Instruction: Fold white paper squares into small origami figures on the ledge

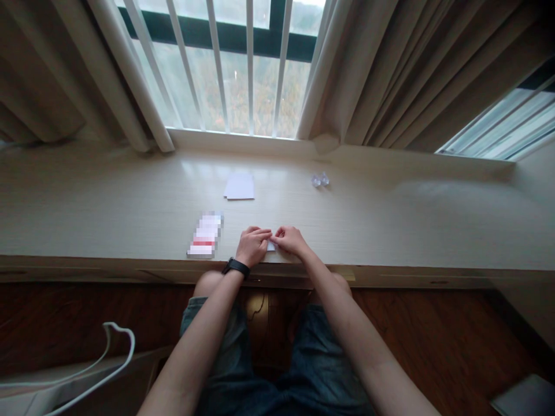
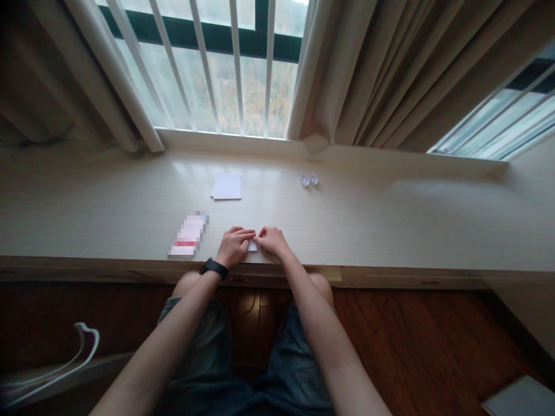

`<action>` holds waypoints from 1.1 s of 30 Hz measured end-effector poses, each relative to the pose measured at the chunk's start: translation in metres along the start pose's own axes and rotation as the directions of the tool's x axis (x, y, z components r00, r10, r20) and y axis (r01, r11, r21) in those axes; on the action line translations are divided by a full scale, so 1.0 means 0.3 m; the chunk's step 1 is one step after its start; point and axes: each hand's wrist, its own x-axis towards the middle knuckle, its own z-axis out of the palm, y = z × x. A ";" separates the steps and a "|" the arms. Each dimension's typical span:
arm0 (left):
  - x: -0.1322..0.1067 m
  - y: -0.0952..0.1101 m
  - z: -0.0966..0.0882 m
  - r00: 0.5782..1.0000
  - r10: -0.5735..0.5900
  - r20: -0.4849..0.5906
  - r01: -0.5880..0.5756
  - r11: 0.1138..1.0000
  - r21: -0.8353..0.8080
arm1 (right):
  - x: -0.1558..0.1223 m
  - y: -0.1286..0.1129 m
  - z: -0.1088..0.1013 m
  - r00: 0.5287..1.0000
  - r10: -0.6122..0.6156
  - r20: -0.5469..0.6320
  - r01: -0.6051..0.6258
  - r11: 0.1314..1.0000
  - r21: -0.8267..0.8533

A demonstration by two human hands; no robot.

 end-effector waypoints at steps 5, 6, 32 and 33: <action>0.003 -0.002 0.005 1.000 0.003 -0.022 -0.003 1.000 0.021 | -0.015 -0.008 0.010 0.995 -0.059 -0.077 0.053 0.996 -0.077; 0.003 0.001 0.006 1.000 0.006 -0.029 -0.005 0.999 0.032 | -0.022 -0.007 0.013 0.994 -0.070 -0.084 0.061 0.993 -0.104; 0.007 0.023 -0.017 0.999 -0.035 -0.020 0.038 0.986 0.162 | -0.182 0.039 0.023 0.780 -0.622 0.067 0.590 0.696 -0.410; 0.007 0.022 -0.019 1.000 -0.026 -0.012 0.028 0.987 0.158 | -0.185 0.035 0.023 0.794 -0.605 0.066 0.580 0.721 -0.379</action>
